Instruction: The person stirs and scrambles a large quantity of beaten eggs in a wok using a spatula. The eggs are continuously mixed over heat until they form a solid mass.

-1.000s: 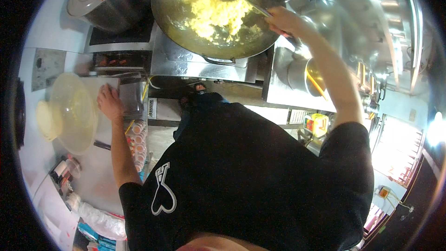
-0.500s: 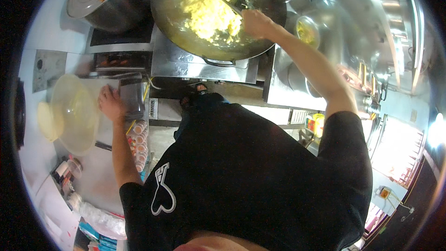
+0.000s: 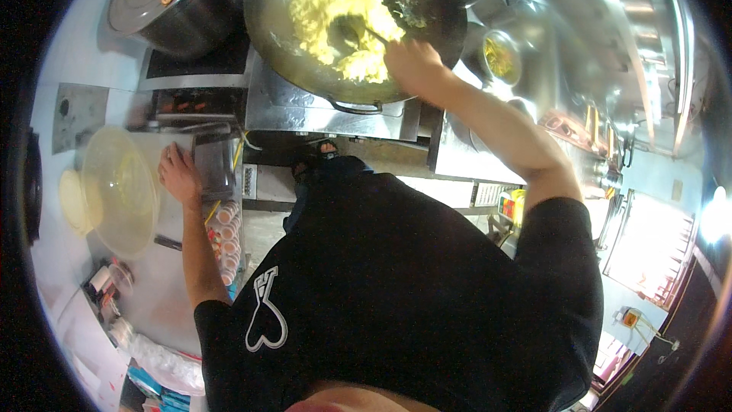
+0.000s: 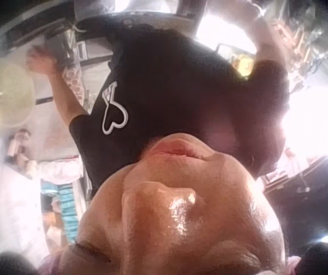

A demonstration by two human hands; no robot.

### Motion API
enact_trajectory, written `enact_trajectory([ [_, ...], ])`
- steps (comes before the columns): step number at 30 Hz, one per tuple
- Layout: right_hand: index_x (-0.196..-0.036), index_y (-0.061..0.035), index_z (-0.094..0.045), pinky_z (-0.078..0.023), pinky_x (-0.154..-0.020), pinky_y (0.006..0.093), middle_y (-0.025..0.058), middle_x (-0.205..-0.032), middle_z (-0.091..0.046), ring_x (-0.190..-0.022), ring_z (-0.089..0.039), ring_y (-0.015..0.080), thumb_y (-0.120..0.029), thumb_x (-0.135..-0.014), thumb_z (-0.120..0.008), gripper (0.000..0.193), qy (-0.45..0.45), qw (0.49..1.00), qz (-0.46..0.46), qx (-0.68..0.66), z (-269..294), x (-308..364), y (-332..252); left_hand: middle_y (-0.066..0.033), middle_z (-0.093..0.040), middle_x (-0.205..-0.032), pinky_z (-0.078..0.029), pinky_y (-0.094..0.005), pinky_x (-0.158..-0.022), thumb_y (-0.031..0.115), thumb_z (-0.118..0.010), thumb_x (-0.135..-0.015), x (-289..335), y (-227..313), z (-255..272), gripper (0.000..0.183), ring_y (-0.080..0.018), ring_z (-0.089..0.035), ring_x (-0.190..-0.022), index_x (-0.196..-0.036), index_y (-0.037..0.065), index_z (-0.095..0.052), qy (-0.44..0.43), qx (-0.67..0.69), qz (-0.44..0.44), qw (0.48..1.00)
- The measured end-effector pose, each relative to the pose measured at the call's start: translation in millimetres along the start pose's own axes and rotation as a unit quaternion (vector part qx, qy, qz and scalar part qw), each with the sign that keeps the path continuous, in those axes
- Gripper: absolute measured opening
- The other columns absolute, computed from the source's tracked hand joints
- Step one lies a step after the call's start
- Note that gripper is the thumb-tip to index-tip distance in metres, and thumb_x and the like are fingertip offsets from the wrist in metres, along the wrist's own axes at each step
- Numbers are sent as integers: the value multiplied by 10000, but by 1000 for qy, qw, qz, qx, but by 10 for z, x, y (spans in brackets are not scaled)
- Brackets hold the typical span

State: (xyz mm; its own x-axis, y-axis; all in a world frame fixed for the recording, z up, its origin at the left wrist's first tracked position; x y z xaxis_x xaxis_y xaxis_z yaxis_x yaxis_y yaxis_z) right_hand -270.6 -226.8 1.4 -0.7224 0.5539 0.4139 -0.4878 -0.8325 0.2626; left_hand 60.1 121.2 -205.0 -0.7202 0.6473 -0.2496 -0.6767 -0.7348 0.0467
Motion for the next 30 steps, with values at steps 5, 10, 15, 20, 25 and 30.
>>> enact_trajectory([
  [5, -805, 22, -609, -501, -505, 364, 139, -611, -622, -596, -653, 239, -174, -788, -588, 197, 100, 986, -5, -137, -408, -691, 1064, -41, -466, -1301, -382, -461, -924, 326, -535, -884, 7, -40, -58, 420, -293, -443, -1176, -1271, 168, -497, 14, 3, -4, 1000],
  [10, -699, -33, -558, -364, -363, 272, 67, -634, -550, -468, -516, 125, -197, -880, -543, 245, -102, 940, -8, -325, -174, 86, 1799, -45, -467, -1299, -385, -464, -920, 322, -538, -877, 22, -28, 12, 415, -287, -449, -1175, -1261, 170, -499, -14, -2, 22, 1000],
  [15, -625, -58, -490, -255, -286, 221, 3, -457, -425, -307, -366, 69, -177, -871, -547, 279, -115, 731, -221, -635, -216, -468, 1769, -51, -477, -1275, -398, -466, -903, 328, -555, -859, 15, -43, -33, 427, -287, -460, -1161, -1250, 167, -499, 6, -2, 2, 1000],
  [20, -770, -19, -586, -447, -436, 344, 111, -595, -557, -470, -553, 219, -174, -834, -571, 168, 59, 961, 75, -260, -39, -1184, 1268, -50, -478, -1266, -397, -471, -901, 316, -556, -857, -30, 37, 28, 433, -296, -466, -1141, -1256, 158, -493, 7, -14, -10, 1000],
  [25, -1152, -47, -501, -510, -623, 414, 162, -825, -636, -727, -636, 318, -61, -800, -530, 354, 29, 992, 121, 19, 121, -431, 385, -46, -472, -1279, -393, -474, -903, 305, -552, -865, 35, -80, 25, 430, -294, -459, -1148, -1263, 157, -490, 17, -11, -16, 1000],
  [30, -1222, -81, -449, -497, -596, 417, 115, -726, -619, -683, -639, 294, -6, -776, -554, 465, -30, 995, 41, 85, 683, 774, 369, -46, -472, -1280, -390, -472, -902, 313, -539, -877, 21, -38, 3, 421, -298, -451, -1157, -1263, 153, -490, 8, 0, -6, 1000],
])
Point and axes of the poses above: each hand's wrist, its own x-axis away from the middle knuckle, its own z-axis out of the back of the hand, y = z × x, the point moved 1 cm from there along -x, towards the middle knuckle
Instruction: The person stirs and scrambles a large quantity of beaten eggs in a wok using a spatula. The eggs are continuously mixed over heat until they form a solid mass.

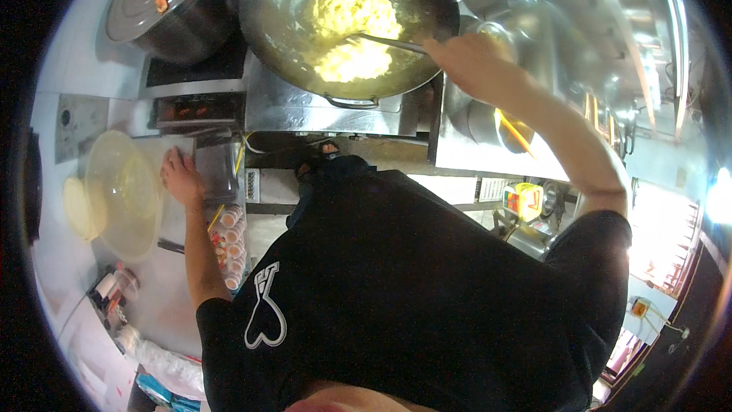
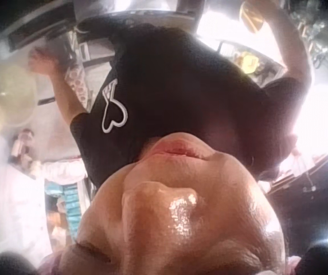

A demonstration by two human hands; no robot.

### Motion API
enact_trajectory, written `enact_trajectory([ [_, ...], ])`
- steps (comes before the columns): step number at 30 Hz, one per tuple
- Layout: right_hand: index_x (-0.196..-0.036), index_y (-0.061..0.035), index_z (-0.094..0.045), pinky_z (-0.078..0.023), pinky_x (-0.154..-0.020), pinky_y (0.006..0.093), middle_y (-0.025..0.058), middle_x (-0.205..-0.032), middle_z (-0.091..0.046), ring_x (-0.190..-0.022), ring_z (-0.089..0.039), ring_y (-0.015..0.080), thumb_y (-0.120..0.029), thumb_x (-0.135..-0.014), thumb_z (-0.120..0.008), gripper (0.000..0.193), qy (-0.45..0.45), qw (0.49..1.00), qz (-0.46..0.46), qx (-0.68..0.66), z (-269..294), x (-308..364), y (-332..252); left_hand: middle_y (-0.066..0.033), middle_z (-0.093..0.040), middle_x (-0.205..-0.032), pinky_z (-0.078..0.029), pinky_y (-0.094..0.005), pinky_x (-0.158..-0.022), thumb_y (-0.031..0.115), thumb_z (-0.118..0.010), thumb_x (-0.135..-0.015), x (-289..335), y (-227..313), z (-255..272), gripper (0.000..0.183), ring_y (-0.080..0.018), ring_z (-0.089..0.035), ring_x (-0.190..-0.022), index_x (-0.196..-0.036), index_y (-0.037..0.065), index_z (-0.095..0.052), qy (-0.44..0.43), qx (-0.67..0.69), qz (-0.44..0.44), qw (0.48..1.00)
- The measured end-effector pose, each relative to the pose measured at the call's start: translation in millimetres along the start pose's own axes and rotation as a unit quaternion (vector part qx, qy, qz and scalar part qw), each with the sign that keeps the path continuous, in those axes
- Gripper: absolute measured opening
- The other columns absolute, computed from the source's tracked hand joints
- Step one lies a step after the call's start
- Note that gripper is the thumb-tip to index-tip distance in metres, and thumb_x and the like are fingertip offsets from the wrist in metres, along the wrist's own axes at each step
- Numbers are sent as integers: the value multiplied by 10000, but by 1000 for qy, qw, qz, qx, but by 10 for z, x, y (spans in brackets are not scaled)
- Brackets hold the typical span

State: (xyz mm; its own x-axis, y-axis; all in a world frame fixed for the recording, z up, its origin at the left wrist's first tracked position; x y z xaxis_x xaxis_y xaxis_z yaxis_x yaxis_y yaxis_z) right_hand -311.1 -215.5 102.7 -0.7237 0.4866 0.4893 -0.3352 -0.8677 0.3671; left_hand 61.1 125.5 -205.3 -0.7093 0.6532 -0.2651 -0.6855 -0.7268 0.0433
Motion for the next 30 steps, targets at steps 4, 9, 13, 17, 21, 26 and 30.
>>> enact_trajectory([
  [4, -1190, -77, -468, -499, -585, 410, 105, -719, -624, -677, -643, 292, -20, -782, -553, 421, -60, 998, -18, 5, 198, 534, 3, -47, -473, -1282, -387, -470, -903, 321, -527, -884, 35, -24, 27, 421, -308, -454, -1154, -1269, 155, -486, 3, -11, -5, 1000],
  [9, -1115, -34, -503, -517, -614, 420, 132, -734, -628, -710, -651, 296, -38, -798, -533, 319, -43, 998, -14, -49, -326, -44, -332, -50, -472, -1288, -391, -461, -904, 317, -524, -889, 15, -2, 6, 417, -301, -461, -1150, -1272, 157, -490, 8, -2, -8, 1000],
  [13, -980, -2, -604, -536, -678, 381, 176, -871, -668, -817, -669, 302, -100, -834, -539, 187, 31, 990, -102, -95, -785, -1168, -215, -50, -474, -1288, -394, -450, -907, 315, -526, -887, -14, 24, -15, 414, -291, -461, -1152, -1270, 161, -498, 11, 10, -17, 1000],
  [17, -923, -24, -632, -514, -557, 382, 118, -729, -638, -665, -639, 260, -179, -835, -563, 191, 22, 972, -55, -228, -1093, -1301, 558, -46, -472, -1289, -393, -454, -907, 320, -529, -884, 8, -47, -26, 416, -291, -457, -1156, -1268, 162, -498, 0, 8, 4, 1000],
  [21, -835, -38, -585, -387, -366, 310, 21, -533, -480, -401, -462, 152, -211, -886, -543, 186, -80, 848, -89, -516, -851, -336, 930, -38, -463, -1294, -391, -462, -904, 329, -535, -879, 44, -20, -14, 425, -289, -449, -1165, -1268, 165, -491, -1, -6, 12, 1000],
  [26, -780, -53, -557, -267, -301, 269, -19, -486, -408, -344, -373, 100, -258, -900, -536, 239, -196, 513, -228, -804, -1561, -545, 1078, -34, -462, -1292, -391, -464, -904, 330, -544, -870, -11, 27, -33, 437, -288, -443, -1172, -1273, 173, -483, -13, -7, 15, 1000],
  [30, -798, -57, -567, -322, -352, 307, 39, -557, -526, -413, -468, 135, -254, -867, -557, 209, -79, 711, -185, -674, -1234, -1495, 488, -34, -461, -1295, -388, -462, -909, 330, -548, -867, -32, 5, -9, 440, -288, -443, -1174, -1274, 174, -484, -14, -5, 13, 1000],
])
Point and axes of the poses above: each hand's wrist, its own x-axis away from the middle knuckle, its own z-axis out of the back of the hand, y = z × x, the point moved 1 cm from there along -x, towards the middle knuckle
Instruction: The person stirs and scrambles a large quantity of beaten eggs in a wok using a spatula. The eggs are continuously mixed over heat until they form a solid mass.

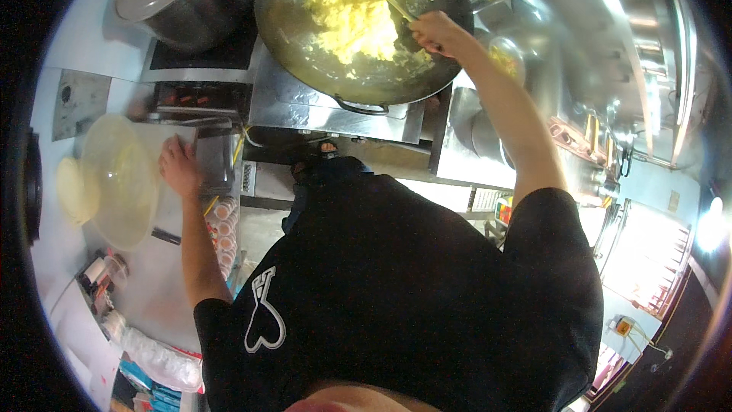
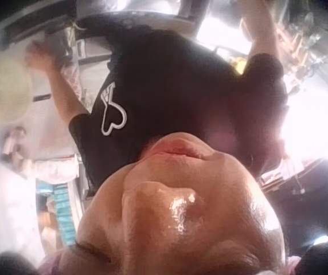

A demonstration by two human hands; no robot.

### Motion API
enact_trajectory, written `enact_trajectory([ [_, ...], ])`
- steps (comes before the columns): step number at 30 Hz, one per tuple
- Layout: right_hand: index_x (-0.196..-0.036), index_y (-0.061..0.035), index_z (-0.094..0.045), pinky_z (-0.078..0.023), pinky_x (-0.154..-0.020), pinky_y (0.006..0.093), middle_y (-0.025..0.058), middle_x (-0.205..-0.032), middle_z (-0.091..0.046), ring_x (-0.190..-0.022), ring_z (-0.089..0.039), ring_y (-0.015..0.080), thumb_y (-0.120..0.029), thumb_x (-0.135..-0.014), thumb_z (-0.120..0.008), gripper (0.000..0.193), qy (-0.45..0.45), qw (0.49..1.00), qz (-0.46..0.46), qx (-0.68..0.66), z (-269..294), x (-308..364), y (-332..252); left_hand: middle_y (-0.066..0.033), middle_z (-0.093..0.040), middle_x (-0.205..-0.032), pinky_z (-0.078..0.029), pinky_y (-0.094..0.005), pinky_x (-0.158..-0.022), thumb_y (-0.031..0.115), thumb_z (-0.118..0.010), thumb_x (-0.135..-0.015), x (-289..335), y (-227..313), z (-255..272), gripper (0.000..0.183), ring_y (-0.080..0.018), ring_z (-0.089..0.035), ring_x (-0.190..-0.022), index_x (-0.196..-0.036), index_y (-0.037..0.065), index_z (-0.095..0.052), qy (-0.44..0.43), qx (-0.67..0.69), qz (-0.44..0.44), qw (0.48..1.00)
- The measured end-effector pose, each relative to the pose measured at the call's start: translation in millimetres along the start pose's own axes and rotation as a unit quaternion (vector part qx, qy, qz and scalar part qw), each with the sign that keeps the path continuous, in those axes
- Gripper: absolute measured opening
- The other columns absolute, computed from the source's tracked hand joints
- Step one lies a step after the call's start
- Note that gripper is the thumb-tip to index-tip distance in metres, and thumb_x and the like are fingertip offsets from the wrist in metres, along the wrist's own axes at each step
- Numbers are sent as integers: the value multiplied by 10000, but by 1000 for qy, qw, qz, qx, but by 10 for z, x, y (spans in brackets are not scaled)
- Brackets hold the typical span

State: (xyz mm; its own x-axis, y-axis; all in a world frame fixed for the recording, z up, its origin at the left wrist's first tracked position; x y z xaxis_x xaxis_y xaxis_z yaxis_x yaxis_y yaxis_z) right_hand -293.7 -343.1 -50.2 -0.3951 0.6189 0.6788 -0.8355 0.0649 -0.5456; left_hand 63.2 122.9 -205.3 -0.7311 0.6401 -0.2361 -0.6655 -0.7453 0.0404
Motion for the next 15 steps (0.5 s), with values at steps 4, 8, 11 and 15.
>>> enact_trajectory([
  [4, -919, -11, -527, -484, -597, 411, 188, -726, -611, -650, -606, 351, -187, -881, -535, 181, 135, 871, 273, 387, -271, 351, -102, -32, -469, -1293, -386, -461, -915, 330, -553, -866, 19, -29, -69, 438, -289, -449, -1170, -1271, 176, -491, 11, 8, -3, 1000],
  [8, -1022, -2, -498, -467, -738, 468, 214, -847, -616, -824, -597, 401, -161, -870, -528, 222, 88, 844, 194, 493, -75, 1249, -263, -30, -476, -1291, -378, -460, -924, 322, -551, -868, 41, -52, -36, 434, -292, -456, -1165, -1271, 172, -497, 10, 1, 7, 1000],
  [11, -871, 31, -533, -478, -531, 361, 129, -629, -557, -552, -584, 252, -158, -869, -517, 189, -14, 914, 37, 404, 296, 1572, -305, -30, -475, -1292, -374, -461, -928, 315, -545, -872, 23, -5, -1, 426, -291, -455, -1167, -1270, 170, -497, 4, -9, 12, 1000],
  [15, -812, -14, -580, -316, -300, 232, 17, -495, -472, -334, -389, 78, -203, -886, -509, 215, -110, 959, -65, 251, 836, 1678, 9, -31, -471, -1292, -379, -462, -923, 310, -543, -872, 23, 32, 1, 423, -290, -456, -1164, -1268, 168, -494, 1, 9, -1, 1000],
])
Point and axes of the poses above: each hand's wrist, its own x-axis away from the middle knuckle, its own z-axis out of the back of the hand, y = z × x, the point moved 1 cm from there along -x, towards the middle knuckle
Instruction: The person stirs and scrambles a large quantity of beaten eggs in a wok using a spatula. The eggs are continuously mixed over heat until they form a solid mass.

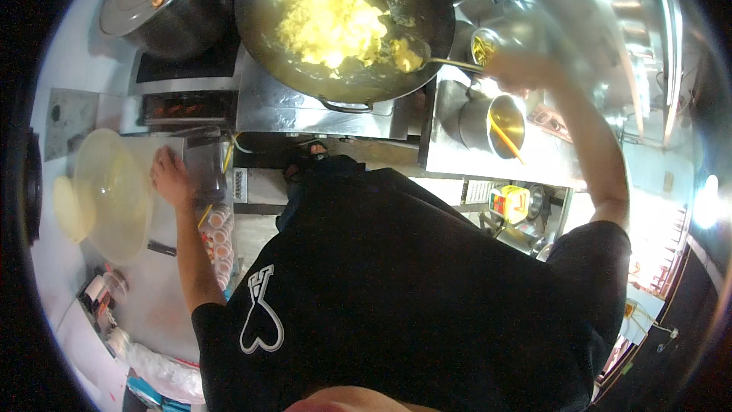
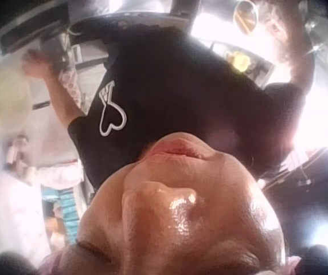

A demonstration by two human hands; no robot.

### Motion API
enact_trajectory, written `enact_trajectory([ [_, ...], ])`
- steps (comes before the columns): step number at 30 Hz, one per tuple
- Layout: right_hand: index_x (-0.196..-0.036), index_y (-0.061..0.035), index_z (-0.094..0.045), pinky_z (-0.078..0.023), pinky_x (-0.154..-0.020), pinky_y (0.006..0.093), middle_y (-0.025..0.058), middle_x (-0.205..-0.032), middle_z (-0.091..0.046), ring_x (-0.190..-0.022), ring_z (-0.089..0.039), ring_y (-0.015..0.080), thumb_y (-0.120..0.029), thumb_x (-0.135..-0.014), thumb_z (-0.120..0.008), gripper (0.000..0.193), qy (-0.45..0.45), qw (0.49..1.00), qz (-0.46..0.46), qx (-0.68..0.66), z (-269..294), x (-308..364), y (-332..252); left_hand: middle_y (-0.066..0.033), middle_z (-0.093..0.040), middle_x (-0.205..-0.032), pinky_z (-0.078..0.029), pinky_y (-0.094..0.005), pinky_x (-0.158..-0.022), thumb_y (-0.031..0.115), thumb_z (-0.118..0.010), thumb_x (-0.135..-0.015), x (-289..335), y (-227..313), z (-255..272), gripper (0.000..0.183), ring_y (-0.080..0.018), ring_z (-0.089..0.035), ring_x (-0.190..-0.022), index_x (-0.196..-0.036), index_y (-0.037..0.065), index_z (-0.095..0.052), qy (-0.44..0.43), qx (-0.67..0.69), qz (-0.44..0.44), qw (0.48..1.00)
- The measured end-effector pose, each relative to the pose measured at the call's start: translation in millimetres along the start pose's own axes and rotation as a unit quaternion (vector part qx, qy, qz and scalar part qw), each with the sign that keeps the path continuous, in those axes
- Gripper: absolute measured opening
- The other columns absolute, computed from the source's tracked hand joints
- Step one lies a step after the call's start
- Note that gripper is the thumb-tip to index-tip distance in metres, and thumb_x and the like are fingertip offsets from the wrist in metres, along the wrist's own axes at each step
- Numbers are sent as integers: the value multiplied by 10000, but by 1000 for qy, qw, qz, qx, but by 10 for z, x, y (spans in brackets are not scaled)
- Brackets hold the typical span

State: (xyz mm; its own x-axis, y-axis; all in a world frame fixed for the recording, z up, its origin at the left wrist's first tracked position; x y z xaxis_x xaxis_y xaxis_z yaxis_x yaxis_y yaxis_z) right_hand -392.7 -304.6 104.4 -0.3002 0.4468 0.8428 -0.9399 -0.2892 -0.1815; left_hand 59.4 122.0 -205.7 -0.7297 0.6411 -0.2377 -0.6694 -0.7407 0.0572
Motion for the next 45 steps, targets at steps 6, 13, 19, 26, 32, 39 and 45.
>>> enact_trajectory([
  [6, -765, -44, -591, -291, -299, 239, 13, -514, -481, -341, -397, 96, -205, -864, -535, 197, -84, 919, -80, -377, -97, -1075, -45, -32, -461, -1296, -382, -468, -919, 318, -541, -870, 14, -45, 5, 438, -292, -451, -1163, -1277, 168, -482, -3, -18, -8, 1000],
  [13, -782, -3, -583, -435, -555, 377, 117, -631, -578, -622, -569, 246, -239, -829, -583, 241, 176, 970, 169, 12, -477, -1569, -915, -29, -456, -1298, -392, -460, -907, 336, -528, -880, 10, -58, -55, 433, -286, -452, -1161, -1279, 174, -482, 6, -19, -16, 1000],
  [19, -993, -10, -540, -464, -649, 464, 227, -701, -594, -678, -601, 392, -207, -869, -516, 234, 254, 897, 211, 293, -456, -619, -849, -22, -461, -1292, -395, -465, -902, 345, -525, -880, 20, -90, -61, 426, -286, -457, -1153, -1275, 190, -487, 20, -4, 1, 1000],
  [26, -700, -34, -573, -344, -310, 244, 33, -501, -490, -358, -427, 76, -155, -875, -554, 213, 97, 977, -75, -173, 402, -1073, -220, -27, -472, -1280, -404, -459, -895, 331, -539, -870, 2, -30, -30, 419, -286, -467, -1141, -1259, 183, -495, -4, -30, 7, 1000],
  [32, -788, -25, -570, -386, -342, 299, 54, -500, -476, -367, -442, 119, -173, -876, -558, 173, 131, 985, 110, 4, 569, -1630, -1055, -35, -477, -1274, -408, -448, -893, 302, -567, -851, 21, -74, 0, 434, -282, -468, -1137, -1257, 168, -496, 25, 3, -22, 999],
  [39, -1217, -49, -446, -505, -614, 462, 181, -769, -631, -725, -636, 358, -102, -836, -506, 390, 257, 830, 193, 456, -454, -1156, -1180, -35, -472, -1283, -388, -452, -915, 315, -542, -866, -1, -66, -59, 429, -289, -452, -1156, -1265, 165, -494, 15, -6, -10, 1000],
  [45, -1278, -74, -393, -509, -569, 392, 113, -695, -619, -671, -644, 292, -56, -806, -553, 498, 219, 825, 91, 514, -630, 114, -1084, -36, -466, -1292, -382, -457, -921, 321, -528, -882, 12, -62, -43, 425, -293, -446, -1166, -1277, 169, -486, 15, -4, -1, 1000],
])
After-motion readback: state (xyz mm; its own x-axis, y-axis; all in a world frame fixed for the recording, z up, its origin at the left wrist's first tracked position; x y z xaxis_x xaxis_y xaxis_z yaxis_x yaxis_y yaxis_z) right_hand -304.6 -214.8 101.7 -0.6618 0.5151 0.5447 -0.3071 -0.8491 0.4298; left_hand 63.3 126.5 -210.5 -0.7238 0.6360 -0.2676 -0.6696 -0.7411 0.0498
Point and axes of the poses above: each hand's wrist, its own x-axis away from the middle knuckle, its own z-axis out of the back of the hand, y = z × x, the point moved 1 cm from there along -x, towards the middle knuckle
